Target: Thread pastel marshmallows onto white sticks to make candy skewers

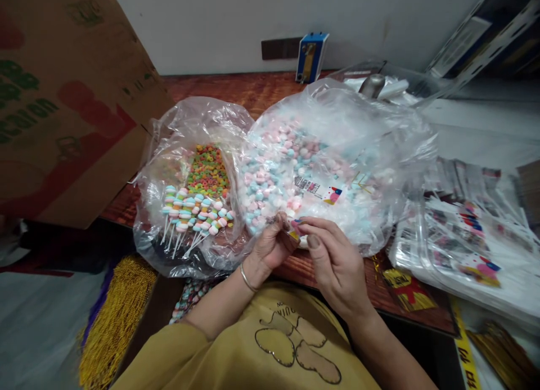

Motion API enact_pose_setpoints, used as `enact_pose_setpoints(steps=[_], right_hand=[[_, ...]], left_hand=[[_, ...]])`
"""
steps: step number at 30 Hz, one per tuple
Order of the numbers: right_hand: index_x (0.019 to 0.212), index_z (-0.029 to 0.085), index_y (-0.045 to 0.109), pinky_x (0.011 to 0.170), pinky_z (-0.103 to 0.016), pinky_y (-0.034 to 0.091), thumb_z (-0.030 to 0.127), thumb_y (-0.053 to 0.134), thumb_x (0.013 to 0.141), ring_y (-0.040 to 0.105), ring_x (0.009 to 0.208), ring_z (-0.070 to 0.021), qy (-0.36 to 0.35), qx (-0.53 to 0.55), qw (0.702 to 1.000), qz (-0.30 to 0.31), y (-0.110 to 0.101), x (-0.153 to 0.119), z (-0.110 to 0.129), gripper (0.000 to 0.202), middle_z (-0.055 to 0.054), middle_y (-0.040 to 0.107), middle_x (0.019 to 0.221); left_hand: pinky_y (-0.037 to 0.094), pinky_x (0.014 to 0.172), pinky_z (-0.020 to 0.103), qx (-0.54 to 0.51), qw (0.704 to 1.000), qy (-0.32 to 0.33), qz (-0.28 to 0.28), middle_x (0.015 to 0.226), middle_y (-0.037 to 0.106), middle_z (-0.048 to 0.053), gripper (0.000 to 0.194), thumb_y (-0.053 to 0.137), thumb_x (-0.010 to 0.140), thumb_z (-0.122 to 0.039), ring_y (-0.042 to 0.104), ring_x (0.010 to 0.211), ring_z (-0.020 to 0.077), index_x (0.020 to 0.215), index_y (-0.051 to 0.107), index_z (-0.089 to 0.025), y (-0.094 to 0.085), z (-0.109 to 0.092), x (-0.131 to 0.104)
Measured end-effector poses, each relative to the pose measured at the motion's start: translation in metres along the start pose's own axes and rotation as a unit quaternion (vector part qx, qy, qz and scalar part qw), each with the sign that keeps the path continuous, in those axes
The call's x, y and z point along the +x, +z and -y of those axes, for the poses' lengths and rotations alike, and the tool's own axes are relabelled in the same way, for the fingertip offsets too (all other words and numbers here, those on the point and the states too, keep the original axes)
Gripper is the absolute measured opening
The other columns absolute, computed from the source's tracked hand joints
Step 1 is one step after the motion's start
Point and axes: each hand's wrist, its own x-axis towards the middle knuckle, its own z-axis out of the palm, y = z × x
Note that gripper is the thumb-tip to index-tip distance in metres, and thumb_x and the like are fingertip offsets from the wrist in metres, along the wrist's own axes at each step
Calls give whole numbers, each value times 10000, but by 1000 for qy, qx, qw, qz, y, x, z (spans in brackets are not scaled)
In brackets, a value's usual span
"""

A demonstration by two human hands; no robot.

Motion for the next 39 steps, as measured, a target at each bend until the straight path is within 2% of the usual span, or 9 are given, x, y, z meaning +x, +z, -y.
enact_pose_setpoints(steps=[7, 11, 16, 20, 24, 31, 34, 36, 39], right_hand=[[961, 220, 712, 811, -326, 576, 188, 588, 966, 702, 911, -185, 45, 8, 999, -6, -1, 6, 2, 128, -60, 726, 991], [907, 220, 747, 769, -311, 586, 241, 651, 940, 719, 873, -186, 71, 15, 997, 9, -3, 4, -6, 103, -53, 748, 972], [922, 224, 752, 763, -317, 595, 215, 671, 919, 723, 813, -181, 68, 5, 998, -4, -1, 1, -15, 81, -33, 763, 912], [966, 236, 739, 768, -326, 606, 215, 653, 934, 727, 853, -187, 42, 16, 999, -10, -1, 3, -5, 95, -42, 759, 946], [1025, 243, 729, 810, -346, 624, 209, 659, 935, 726, 968, -206, 22, 22, 999, -33, -2, 3, 8, 119, -69, 744, 1068], [997, 245, 710, 788, -336, 616, 163, 659, 927, 716, 947, -204, 14, 35, 998, -57, -6, -2, 11, 119, -62, 733, 1035], [1004, 247, 702, 800, -335, 592, 170, 656, 926, 702, 948, -208, 28, 34, 997, -62, -3, -2, 7, 118, -57, 729, 1018], [999, 243, 699, 792, -335, 580, 202, 645, 934, 694, 918, -209, 40, 41, 998, -36, 9, -1, 4, 94, -57, 727, 984], [1007, 230, 703, 745, -323, 571, 243, 601, 953, 697, 859, -203, 41, 92, 990, 101, 47, 2, 1, 116, -58, 740, 958]], left_hand=[[493, 627, 198, 97, 990, 49, 90, 664, 576, -54, 404, 953, 587, -265, 574, 627, 77, 719, 586, -162, -5, -5, -4], [494, 646, 215, 135, 982, 97, 91, 725, 620, -41, 397, 948, 595, -294, 591, 662, 91, 796, 628, -170, -4, -6, -5], [486, 617, 231, 208, 970, 78, 96, 711, 635, -19, 358, 936, 611, -280, 606, 645, 110, 786, 648, -156, -4, -7, -7], [472, 583, 216, 165, 982, 60, 68, 650, 602, -29, 370, 952, 571, -240, 569, 594, 92, 709, 620, -151, 2, -4, -7], [488, 607, 221, 110, 993, 19, 31, 670, 602, -20, 297, 899, 620, -145, 562, 593, 87, 698, 613, -157, 5, -3, -5], [391, 547, 211, 93, 990, 23, 100, 676, 459, -36, 389, 875, 588, -140, 459, 606, 78, 668, 496, -178, 7, -7, -12], [339, 524, 236, 113, 986, 52, 111, 662, 420, -33, 439, 893, 535, -165, 403, 592, 87, 650, 470, -188, 7, -20, -29], [293, 496, 240, 114, 983, 93, 106, 640, 381, -37, 499, 924, 501, -216, 361, 572, 86, 628, 442, -192, 0, -39, -47], [248, 470, 228, 87, 970, 218, 64, 631, 327, -50, 590, 961, 428, -229, 307, 551, 74, 617, 403, -194, -23, -76, -87]])
